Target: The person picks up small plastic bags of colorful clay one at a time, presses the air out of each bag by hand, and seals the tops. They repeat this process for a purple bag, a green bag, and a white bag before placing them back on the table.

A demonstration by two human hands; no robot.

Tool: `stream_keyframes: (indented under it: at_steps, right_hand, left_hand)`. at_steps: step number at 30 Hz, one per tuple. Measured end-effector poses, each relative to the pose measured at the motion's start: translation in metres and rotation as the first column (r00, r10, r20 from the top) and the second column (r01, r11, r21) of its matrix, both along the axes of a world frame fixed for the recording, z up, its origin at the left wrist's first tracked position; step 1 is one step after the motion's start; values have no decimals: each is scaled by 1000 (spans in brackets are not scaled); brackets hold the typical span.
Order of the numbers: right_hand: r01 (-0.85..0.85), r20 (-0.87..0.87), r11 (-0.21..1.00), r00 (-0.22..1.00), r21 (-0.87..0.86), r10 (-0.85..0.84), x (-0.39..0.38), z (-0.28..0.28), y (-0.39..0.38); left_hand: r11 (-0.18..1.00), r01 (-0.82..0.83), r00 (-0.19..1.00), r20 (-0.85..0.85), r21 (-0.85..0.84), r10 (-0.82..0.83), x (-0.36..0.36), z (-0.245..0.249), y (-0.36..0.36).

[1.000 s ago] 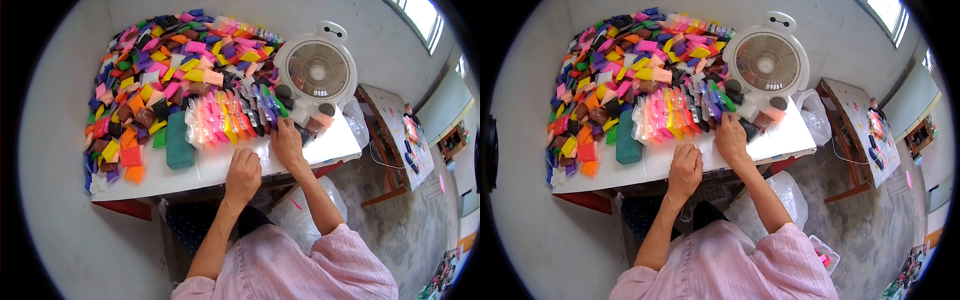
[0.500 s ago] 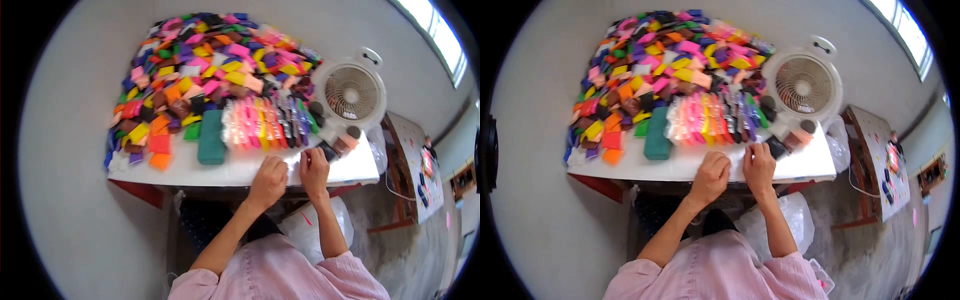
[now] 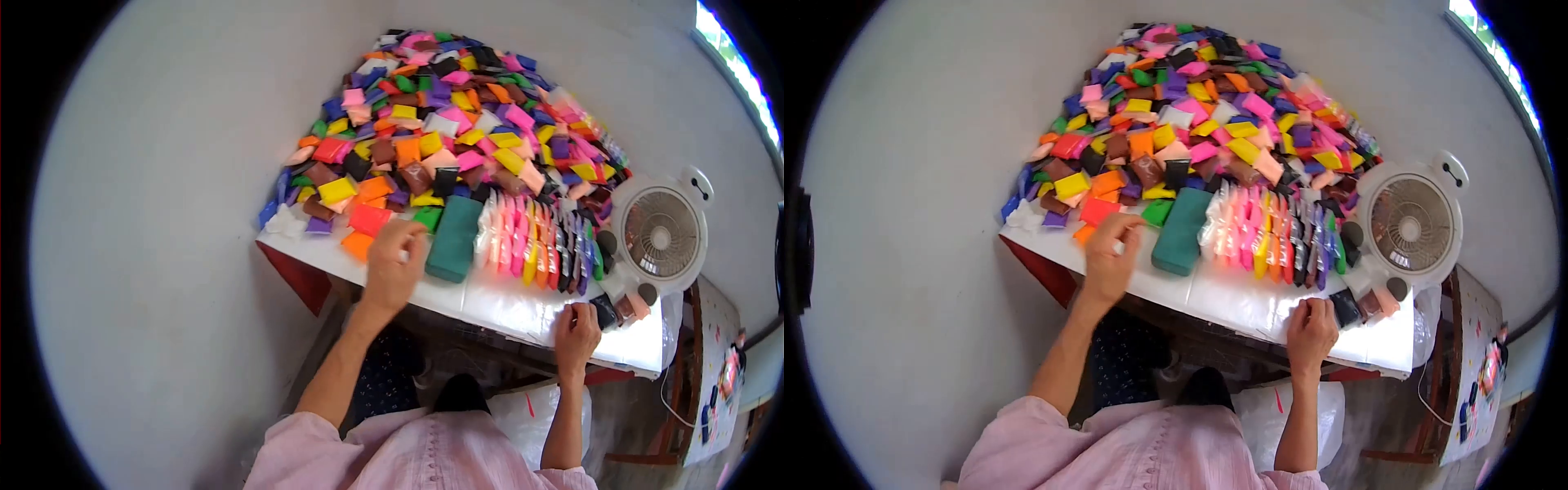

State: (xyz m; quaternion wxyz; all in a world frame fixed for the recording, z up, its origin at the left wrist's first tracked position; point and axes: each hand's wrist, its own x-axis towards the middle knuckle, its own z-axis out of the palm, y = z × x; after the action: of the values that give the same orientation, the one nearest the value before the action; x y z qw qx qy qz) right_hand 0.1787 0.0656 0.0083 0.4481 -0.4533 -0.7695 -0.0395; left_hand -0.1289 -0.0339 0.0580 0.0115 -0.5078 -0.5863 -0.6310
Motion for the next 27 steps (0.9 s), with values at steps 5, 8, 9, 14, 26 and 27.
stream_keyframes:
  at_steps: [5,8,9,14,26,27]
  right_hand:
    - [38,18,999,999,-12,-37,-1,-4,1]
    - [60,35,998,998,-19,-59,-1,-4,0]
    - [64,39,998,997,-23,-63,0,-4,0]
    - [34,27,998,999,47,-35,-4,0,-1]
    - [57,4,998,998,-12,-57,-3,-3,-1]
    - [65,-7,996,998,-59,-66,-3,-3,-2]
  left_hand:
    - [755,-652,749,-212,-69,627,-78,-15,-40]
    - [629,-766,631,-333,-128,701,-96,-29,-46]
    - [629,-766,634,-330,-138,700,-98,-31,-45]
    - [781,-620,771,-237,-69,591,-107,-17,-28]
    - [865,-501,795,-409,-24,449,-164,13,32]
    - [864,-503,754,-473,28,455,-171,16,43]
